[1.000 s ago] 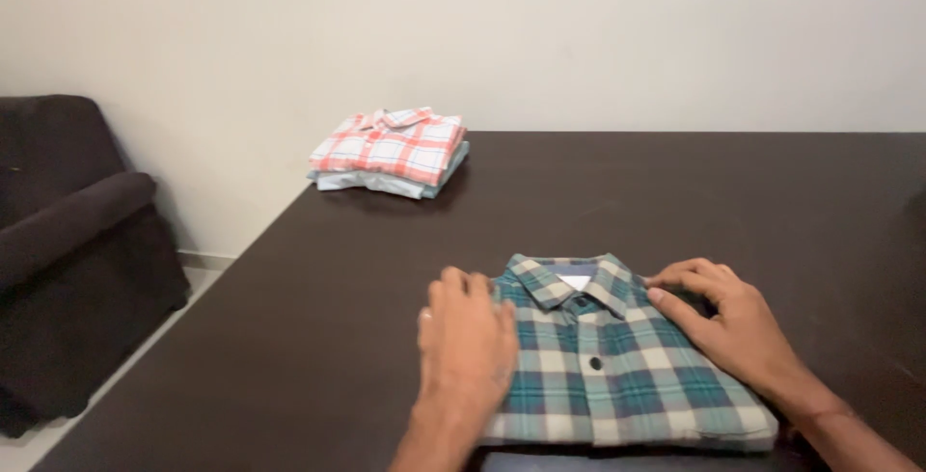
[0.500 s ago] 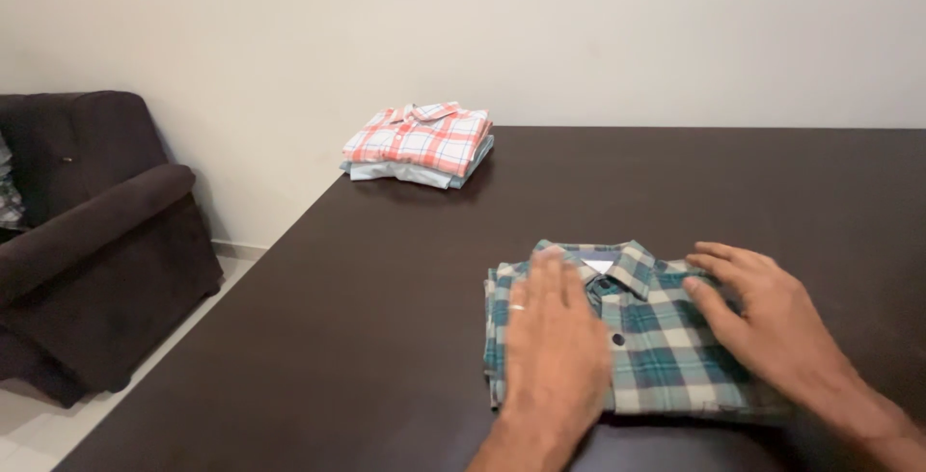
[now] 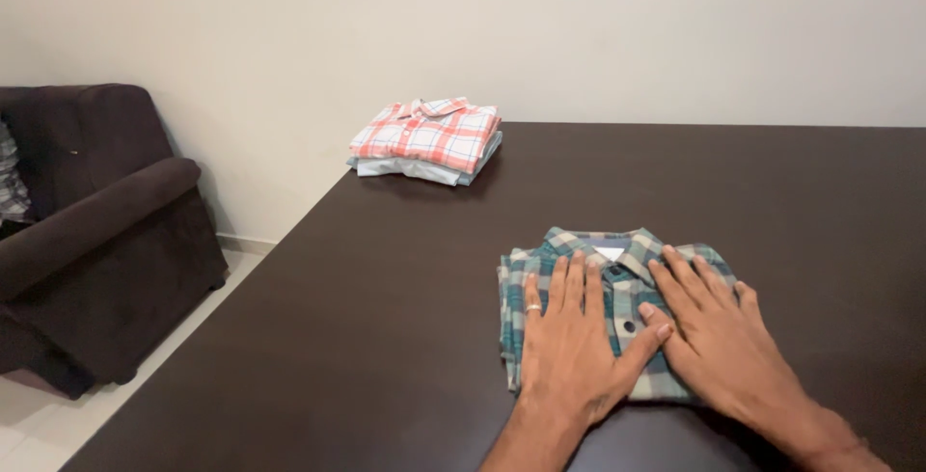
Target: Folding a plaid shirt on a table.
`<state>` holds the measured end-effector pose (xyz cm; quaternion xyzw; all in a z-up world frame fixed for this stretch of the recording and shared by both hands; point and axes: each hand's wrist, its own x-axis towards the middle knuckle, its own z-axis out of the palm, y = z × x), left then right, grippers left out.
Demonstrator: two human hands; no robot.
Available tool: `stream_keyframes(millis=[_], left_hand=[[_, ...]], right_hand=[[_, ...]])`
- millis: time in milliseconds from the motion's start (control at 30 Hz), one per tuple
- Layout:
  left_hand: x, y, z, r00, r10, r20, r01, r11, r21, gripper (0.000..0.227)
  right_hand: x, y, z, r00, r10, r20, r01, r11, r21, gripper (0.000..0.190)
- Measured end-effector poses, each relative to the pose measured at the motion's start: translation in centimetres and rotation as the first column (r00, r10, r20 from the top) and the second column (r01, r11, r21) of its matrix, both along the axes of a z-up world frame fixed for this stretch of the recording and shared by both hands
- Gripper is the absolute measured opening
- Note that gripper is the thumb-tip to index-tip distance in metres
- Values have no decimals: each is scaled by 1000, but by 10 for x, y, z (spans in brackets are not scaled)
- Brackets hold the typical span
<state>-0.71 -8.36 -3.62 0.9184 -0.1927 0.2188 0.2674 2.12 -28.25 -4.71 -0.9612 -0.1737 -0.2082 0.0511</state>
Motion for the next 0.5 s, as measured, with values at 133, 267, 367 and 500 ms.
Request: stream_keyframes(millis=[133, 267, 367, 500], left_hand=[[15, 2, 3, 1000, -9, 5, 9, 1000, -20, 102], [14, 6, -2, 999, -27, 44, 26, 999, 32, 100], [14, 9, -7, 994, -64, 92, 52, 991, 126, 104], [12, 16, -14, 985, -74, 158, 31, 965, 260, 125]], right_hand=[[23, 0, 0, 998, -46, -37, 45, 998, -35, 73], [28, -2, -5, 996, -79, -51, 76, 995, -59, 73], [20, -4, -5, 1000, -30, 2, 31, 997, -71, 75], [3, 0, -2, 971, 153, 186, -124, 979, -159, 68]])
